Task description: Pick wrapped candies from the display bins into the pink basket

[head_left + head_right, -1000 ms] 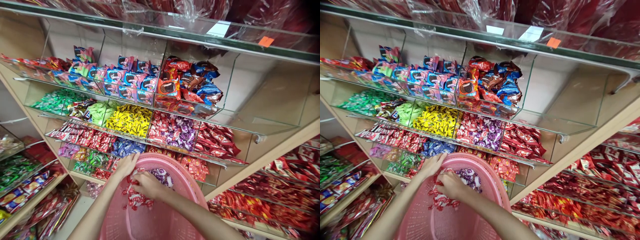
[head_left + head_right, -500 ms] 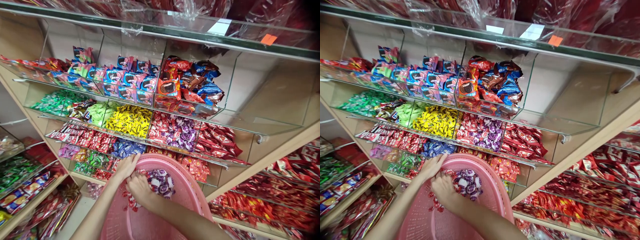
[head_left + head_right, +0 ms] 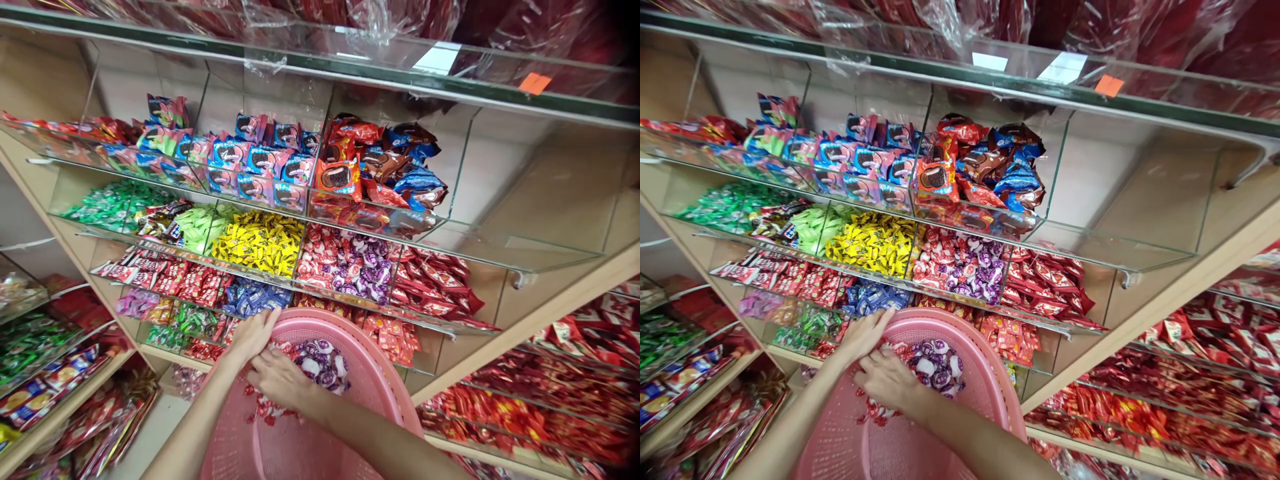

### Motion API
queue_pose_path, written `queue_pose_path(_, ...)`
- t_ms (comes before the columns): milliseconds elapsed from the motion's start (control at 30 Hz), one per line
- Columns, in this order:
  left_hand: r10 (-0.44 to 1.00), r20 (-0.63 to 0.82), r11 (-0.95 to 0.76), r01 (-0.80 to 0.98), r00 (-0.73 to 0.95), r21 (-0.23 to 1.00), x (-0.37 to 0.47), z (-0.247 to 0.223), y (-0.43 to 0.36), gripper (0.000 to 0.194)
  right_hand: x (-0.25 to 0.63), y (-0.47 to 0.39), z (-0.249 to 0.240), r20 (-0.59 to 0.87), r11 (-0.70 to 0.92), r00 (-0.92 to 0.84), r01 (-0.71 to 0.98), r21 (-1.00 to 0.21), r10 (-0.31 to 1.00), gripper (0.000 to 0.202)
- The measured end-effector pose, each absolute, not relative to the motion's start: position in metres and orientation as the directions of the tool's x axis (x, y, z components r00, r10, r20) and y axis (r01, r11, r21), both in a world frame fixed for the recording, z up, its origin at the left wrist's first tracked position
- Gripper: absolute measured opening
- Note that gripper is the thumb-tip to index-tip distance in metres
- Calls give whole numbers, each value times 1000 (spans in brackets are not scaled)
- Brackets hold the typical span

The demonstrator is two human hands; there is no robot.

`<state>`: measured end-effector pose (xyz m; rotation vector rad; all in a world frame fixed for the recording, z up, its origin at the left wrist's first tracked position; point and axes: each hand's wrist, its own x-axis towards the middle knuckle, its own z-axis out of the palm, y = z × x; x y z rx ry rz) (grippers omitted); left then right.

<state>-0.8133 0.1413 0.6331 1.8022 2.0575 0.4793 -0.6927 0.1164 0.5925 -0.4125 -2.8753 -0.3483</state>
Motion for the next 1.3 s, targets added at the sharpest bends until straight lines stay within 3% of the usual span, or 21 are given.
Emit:
queue_pose_path(133, 992, -40, 124, 872, -120, 474, -813, 632, 141, 73, -685, 112, 594, 241, 942, -940, 286, 176, 240, 19)
queue_pose_path(867, 992, -44, 127, 870, -120, 476, -813, 631, 141, 73, -693, 98, 582, 265, 903, -920, 354, 244, 289, 10)
queue_pose_path(1133, 992, -41, 127, 876, -122, 466, -814, 630, 142, 72, -681, 92, 602, 304, 902, -906, 368, 226, 293, 13)
queue_pose_path(1300, 992, -42, 121, 873, -115, 472, -814, 630, 142, 71, -654, 108, 645, 375, 892, -885, 381, 243, 276, 23)
